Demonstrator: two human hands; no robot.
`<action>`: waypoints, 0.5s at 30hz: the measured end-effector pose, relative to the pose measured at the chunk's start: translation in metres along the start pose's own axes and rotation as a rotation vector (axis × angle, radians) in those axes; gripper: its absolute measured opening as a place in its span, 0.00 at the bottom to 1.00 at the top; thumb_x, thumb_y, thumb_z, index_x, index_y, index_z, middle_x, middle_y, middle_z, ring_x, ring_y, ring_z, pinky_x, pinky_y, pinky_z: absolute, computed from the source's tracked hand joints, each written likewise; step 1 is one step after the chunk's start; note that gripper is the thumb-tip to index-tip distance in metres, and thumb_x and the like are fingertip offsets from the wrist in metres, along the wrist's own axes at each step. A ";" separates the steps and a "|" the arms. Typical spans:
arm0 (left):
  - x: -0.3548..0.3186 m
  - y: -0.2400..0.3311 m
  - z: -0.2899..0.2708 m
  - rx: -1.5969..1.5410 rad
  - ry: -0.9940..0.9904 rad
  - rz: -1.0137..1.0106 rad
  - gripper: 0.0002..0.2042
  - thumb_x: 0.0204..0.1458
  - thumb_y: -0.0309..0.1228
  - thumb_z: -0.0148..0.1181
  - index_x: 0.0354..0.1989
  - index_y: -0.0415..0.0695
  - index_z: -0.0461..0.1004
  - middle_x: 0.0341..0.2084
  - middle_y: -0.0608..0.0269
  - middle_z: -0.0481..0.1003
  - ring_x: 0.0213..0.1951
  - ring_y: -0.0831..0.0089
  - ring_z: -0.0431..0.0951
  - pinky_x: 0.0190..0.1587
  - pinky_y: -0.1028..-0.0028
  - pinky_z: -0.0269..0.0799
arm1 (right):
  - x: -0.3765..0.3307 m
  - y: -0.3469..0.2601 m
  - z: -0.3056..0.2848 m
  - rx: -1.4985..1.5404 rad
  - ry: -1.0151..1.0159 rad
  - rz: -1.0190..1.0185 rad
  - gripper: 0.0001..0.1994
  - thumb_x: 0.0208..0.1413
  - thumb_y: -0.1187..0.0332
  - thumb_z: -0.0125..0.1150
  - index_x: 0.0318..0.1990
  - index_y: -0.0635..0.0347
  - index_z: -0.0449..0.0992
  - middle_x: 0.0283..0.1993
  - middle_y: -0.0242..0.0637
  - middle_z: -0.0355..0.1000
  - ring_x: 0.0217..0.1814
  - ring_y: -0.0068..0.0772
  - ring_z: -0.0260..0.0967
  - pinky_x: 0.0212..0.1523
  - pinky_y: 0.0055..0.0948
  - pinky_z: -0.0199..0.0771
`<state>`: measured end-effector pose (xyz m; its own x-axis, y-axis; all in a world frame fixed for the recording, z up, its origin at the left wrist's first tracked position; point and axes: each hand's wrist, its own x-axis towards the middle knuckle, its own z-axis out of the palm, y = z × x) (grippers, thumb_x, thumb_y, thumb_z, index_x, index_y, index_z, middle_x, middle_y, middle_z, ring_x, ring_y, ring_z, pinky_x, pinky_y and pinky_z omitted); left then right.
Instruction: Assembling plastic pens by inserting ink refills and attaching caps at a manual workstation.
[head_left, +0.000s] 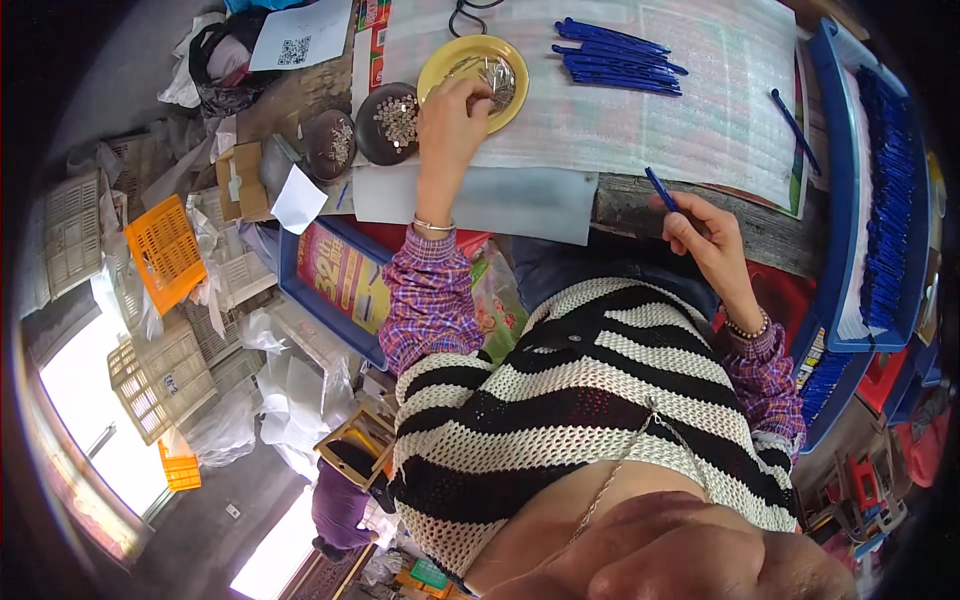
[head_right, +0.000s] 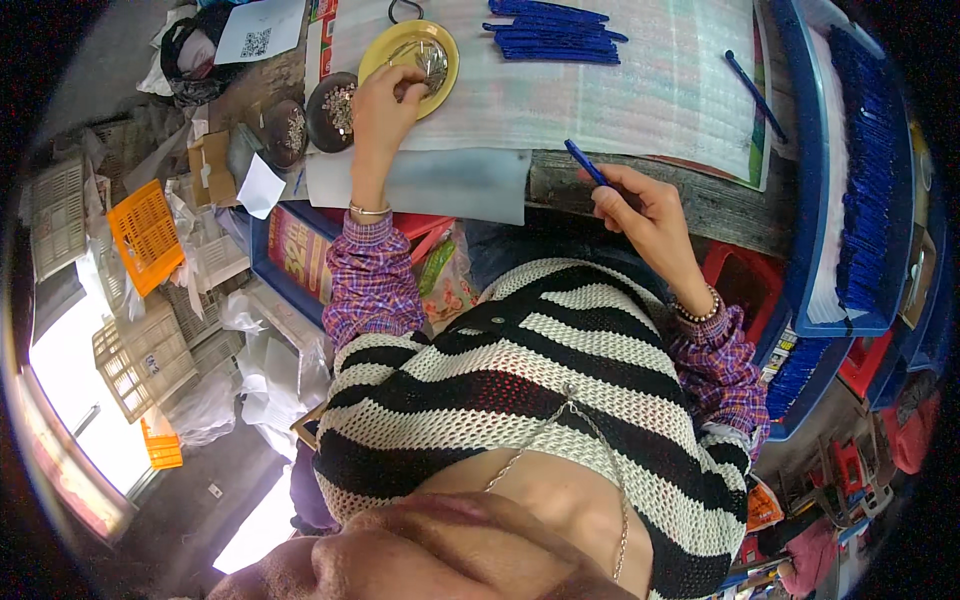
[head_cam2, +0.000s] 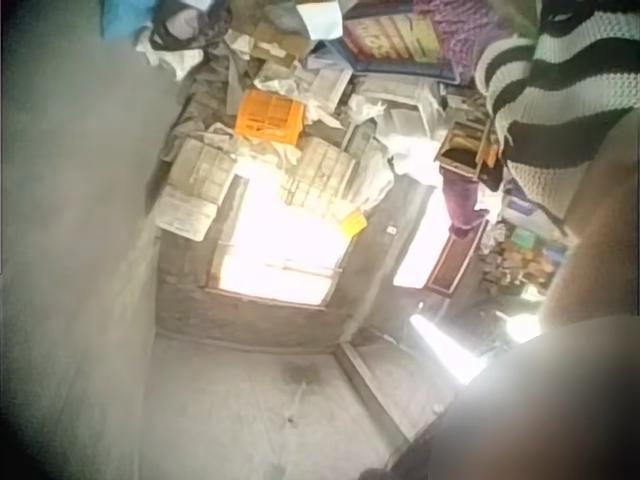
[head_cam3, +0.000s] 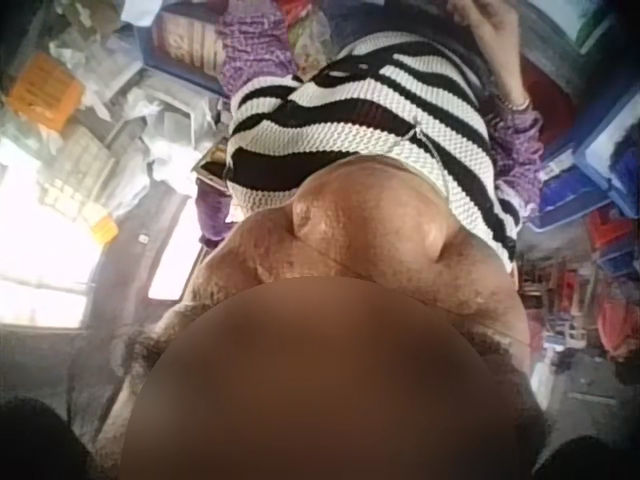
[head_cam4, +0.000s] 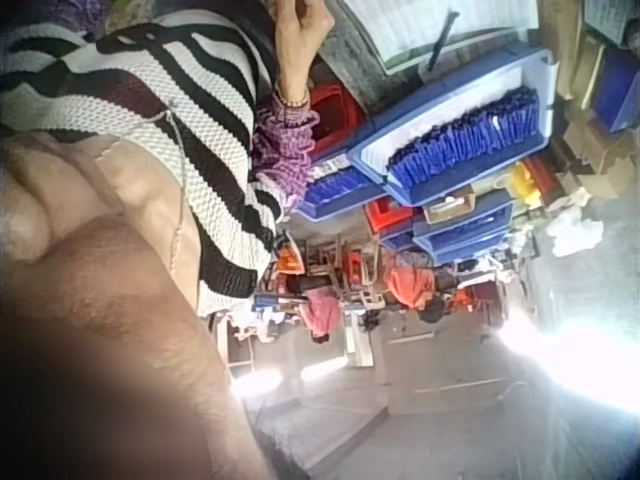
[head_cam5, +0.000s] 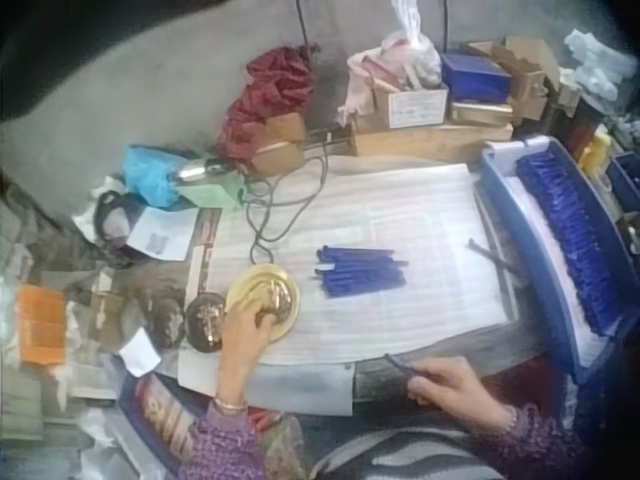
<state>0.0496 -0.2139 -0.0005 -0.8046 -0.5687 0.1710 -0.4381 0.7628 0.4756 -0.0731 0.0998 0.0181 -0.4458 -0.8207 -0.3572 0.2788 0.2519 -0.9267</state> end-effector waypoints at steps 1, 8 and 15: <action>0.001 0.000 0.001 -0.025 0.007 -0.008 0.06 0.40 0.27 0.60 0.28 0.41 0.76 0.26 0.58 0.74 0.31 0.63 0.75 0.36 0.67 0.69 | 0.000 0.000 0.000 -0.001 0.001 -0.001 0.12 0.58 0.70 0.53 0.48 0.63 0.73 0.26 0.26 0.68 0.26 0.12 0.60 0.26 0.13 0.61; 0.000 -0.008 0.002 -0.192 0.059 -0.025 0.04 0.41 0.25 0.58 0.27 0.39 0.76 0.21 0.60 0.74 0.22 0.71 0.74 0.28 0.75 0.69 | 0.000 0.003 -0.002 0.046 -0.012 0.006 0.12 0.58 0.72 0.52 0.47 0.64 0.73 0.27 0.27 0.67 0.25 0.13 0.60 0.26 0.13 0.59; 0.000 0.001 -0.006 -0.299 0.082 -0.089 0.04 0.42 0.23 0.59 0.28 0.38 0.75 0.20 0.63 0.75 0.21 0.82 0.73 0.27 0.82 0.68 | 0.001 0.001 -0.004 0.025 -0.018 -0.044 0.10 0.57 0.74 0.52 0.44 0.68 0.74 0.31 0.29 0.65 0.26 0.15 0.60 0.26 0.14 0.60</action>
<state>0.0517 -0.2154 0.0050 -0.7279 -0.6615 0.1802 -0.3584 0.5912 0.7225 -0.0763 0.1014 0.0161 -0.4431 -0.8398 -0.3136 0.2804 0.2024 -0.9383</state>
